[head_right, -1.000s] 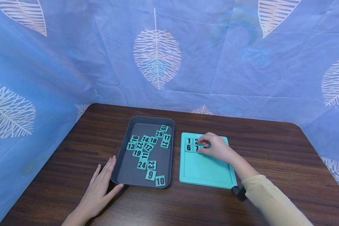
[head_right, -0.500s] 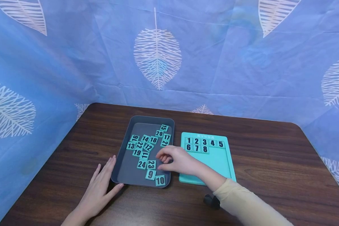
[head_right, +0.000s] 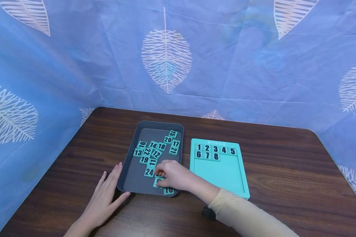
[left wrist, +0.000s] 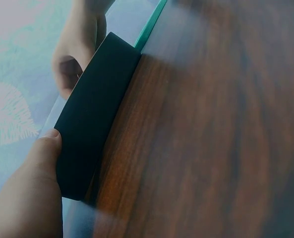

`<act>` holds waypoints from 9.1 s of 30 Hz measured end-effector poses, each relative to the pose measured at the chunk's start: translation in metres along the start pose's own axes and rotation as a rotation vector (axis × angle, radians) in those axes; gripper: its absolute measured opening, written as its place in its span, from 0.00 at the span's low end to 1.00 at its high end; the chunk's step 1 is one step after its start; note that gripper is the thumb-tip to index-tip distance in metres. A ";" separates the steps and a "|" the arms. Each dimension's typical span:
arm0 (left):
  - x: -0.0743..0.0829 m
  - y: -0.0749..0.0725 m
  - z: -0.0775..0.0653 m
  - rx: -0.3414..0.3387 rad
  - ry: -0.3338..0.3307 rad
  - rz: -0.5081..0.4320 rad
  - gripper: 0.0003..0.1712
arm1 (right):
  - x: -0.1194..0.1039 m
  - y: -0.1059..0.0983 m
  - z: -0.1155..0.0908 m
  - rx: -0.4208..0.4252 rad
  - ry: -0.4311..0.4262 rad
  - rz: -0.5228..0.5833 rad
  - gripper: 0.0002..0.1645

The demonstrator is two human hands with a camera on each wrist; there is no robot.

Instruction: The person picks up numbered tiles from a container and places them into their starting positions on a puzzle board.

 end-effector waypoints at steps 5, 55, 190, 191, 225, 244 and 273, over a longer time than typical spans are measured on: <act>0.001 0.000 0.000 0.000 0.001 -0.004 0.51 | 0.000 0.003 0.000 -0.010 0.019 -0.024 0.13; 0.002 0.000 -0.001 0.023 0.031 0.003 0.50 | 0.076 -0.100 -0.076 0.273 0.226 -0.219 0.20; 0.001 0.002 0.001 -0.024 -0.015 -0.005 0.51 | -0.002 -0.049 -0.024 0.056 -0.019 -0.099 0.14; 0.001 0.002 0.000 -0.026 -0.016 -0.006 0.51 | 0.002 -0.056 -0.029 0.066 -0.008 -0.105 0.15; 0.000 0.002 0.001 -0.012 -0.009 -0.037 0.51 | 0.142 -0.135 -0.131 0.142 0.330 -0.298 0.22; 0.000 0.002 -0.001 -0.015 -0.018 -0.036 0.51 | 0.149 -0.136 -0.138 0.207 0.366 -0.323 0.21; 0.000 0.002 0.000 -0.026 -0.023 -0.037 0.51 | 0.023 -0.056 0.009 0.125 0.039 -0.052 0.19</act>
Point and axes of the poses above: each hand's wrist, its own z-axis towards the middle knuckle, its own y-axis out of the palm, x = y × z, the point moved 5 cm from there along z, towards the middle knuckle, and after that the axes turned 6 degrees about x, right-handed, at the moved point
